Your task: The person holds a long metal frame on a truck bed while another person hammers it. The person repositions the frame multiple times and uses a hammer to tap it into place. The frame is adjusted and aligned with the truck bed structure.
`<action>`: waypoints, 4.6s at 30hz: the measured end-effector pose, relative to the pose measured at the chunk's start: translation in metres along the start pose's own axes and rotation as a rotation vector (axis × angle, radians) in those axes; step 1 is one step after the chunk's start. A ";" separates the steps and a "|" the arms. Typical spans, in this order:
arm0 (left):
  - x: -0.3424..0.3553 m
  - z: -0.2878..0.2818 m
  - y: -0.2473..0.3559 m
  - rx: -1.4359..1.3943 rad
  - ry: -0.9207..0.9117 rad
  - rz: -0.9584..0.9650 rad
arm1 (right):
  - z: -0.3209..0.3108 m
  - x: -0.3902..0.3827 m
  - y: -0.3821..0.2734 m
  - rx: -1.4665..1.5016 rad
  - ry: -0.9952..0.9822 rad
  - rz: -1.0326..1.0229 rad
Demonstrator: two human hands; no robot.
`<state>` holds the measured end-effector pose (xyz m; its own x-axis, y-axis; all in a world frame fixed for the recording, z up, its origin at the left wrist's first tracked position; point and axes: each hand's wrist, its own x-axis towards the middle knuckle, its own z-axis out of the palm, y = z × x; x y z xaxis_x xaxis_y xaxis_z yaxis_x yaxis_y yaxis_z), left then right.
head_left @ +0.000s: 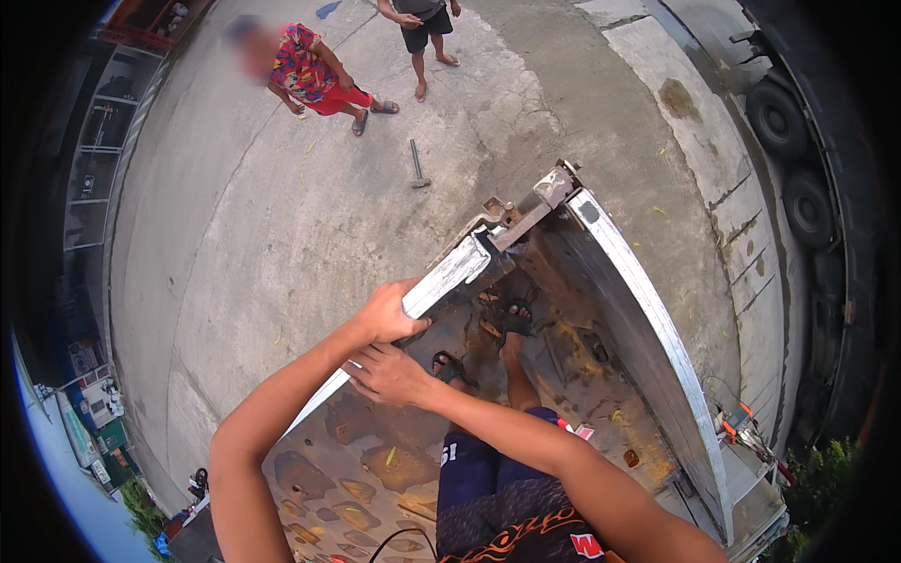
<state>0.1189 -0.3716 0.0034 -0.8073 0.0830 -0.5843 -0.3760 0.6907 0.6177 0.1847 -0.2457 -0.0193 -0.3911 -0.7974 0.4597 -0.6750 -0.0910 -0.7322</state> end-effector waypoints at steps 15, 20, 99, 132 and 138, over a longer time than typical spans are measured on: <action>-0.012 -0.004 0.015 -0.003 0.166 0.159 | -0.371 -0.144 0.079 -0.683 -0.066 0.854; -0.016 0.000 0.011 0.048 0.138 0.123 | -0.370 -0.165 0.091 -0.369 -0.074 1.132; -0.016 -0.004 0.015 0.079 0.225 0.142 | -0.365 -0.142 0.084 -0.391 -0.077 1.167; -0.014 0.002 0.015 0.318 0.320 0.008 | -0.358 -0.154 0.087 -0.700 0.091 1.002; -0.041 0.052 0.013 0.252 0.704 -0.126 | -0.365 -0.158 0.100 -0.633 -0.021 1.083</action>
<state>0.1702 -0.3285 0.0082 -0.8967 -0.4270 -0.1165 -0.4374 0.8148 0.3805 -0.0498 0.0890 0.0184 -0.9258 -0.2937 -0.2381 -0.1981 0.9132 -0.3562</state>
